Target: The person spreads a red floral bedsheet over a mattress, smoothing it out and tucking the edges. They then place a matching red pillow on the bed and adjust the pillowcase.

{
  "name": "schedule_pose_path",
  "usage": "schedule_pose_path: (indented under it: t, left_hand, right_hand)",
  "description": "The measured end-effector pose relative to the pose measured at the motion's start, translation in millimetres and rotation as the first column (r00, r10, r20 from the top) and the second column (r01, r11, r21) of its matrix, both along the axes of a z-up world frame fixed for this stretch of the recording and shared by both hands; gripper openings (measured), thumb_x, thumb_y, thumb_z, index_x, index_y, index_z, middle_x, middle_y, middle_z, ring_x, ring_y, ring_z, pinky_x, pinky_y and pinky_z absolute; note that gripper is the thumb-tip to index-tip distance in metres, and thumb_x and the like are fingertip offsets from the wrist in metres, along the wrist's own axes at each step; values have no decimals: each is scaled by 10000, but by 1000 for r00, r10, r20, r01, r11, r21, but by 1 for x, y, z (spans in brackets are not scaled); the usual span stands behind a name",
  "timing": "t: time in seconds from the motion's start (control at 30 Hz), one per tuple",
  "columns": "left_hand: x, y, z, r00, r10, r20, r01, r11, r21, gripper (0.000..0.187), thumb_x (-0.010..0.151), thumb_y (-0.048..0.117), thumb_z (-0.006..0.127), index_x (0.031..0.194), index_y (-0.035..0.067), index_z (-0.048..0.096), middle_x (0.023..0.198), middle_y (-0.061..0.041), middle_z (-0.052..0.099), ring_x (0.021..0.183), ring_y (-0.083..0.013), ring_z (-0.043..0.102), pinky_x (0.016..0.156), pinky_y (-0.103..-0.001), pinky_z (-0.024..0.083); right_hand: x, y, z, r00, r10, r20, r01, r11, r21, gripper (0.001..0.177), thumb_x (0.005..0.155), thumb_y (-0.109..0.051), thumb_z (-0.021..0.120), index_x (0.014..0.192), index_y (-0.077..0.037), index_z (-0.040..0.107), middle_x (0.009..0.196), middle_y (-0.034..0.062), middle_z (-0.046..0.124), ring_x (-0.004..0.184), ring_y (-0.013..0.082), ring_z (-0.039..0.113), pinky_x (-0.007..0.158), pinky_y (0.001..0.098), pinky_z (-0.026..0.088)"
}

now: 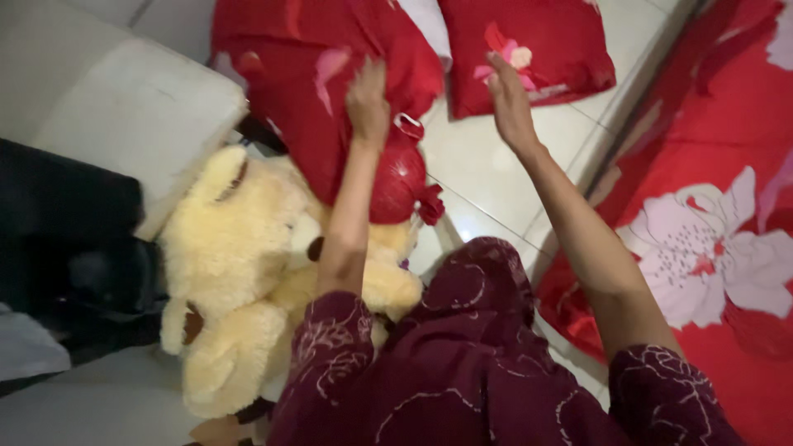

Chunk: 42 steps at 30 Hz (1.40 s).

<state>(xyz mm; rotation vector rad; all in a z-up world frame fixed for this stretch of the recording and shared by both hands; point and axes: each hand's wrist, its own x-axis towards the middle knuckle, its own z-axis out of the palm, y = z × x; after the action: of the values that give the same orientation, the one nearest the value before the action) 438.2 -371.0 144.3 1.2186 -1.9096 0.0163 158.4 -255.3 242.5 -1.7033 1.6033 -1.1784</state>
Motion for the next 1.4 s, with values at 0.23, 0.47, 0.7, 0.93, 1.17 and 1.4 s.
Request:
schedule_pose_path:
  t: [0.23,0.47,0.7,0.93,1.17,1.4]
  left_hand:
    - [-42,171,-2,886,-325,330,330,943,42,279,911,58,618,1169,51,725,1197,-205,740,900,-300,704,564,-379,569]
    - [-92,270,8,660,-595,459,518,803,295,309,907,196,700,1193,80,697,1308,-140,676,1223,-322,660,933,-390,600]
    - [93,136,-12,871,479,109,-491,858,152,696,955,353,770,1457,-40,492,1442,-282,531,1326,-440,483,1123,-538,363]
    - [167,100,-114,292,738,-608,269,547,793,915,905,624,619,1539,23,348,1588,-212,398,1391,-311,445,1106,-478,392]
    - [99,118,-33,584,483,-652,-175,860,479,499,995,325,679,1263,-89,593,1152,-174,674,941,-239,669,803,-381,554]
    - [-38,142,84,586,71,-807,130,975,180,276,1015,125,727,1109,-132,697,980,-114,765,802,-163,677,715,-329,569]
  right_hand:
    - [39,-95,36,982,-39,185,-41,912,407,1155,867,-832,468,1623,-26,134,1659,178,298,1486,313,359,1163,438,356]
    - [47,-60,-98,979,-180,96,104,846,524,1349,635,-704,812,1555,58,185,1465,264,532,1303,339,590,1042,388,522]
    - [29,-57,-151,963,-267,37,195,786,587,1142,851,-769,686,1560,52,328,1457,263,544,1284,319,599,1066,392,502]
    - [29,-28,-170,795,-288,534,-69,831,551,1009,892,-724,608,1562,0,398,1472,169,583,1303,264,599,1086,375,494]
    - [6,-7,-149,821,-429,377,209,840,501,774,946,-633,573,1455,-50,564,1344,120,683,1204,187,651,1014,294,509]
    - [-134,89,-132,719,-435,543,382,899,214,610,1053,-511,550,1422,-29,605,1327,99,704,1181,158,645,1054,276,489]
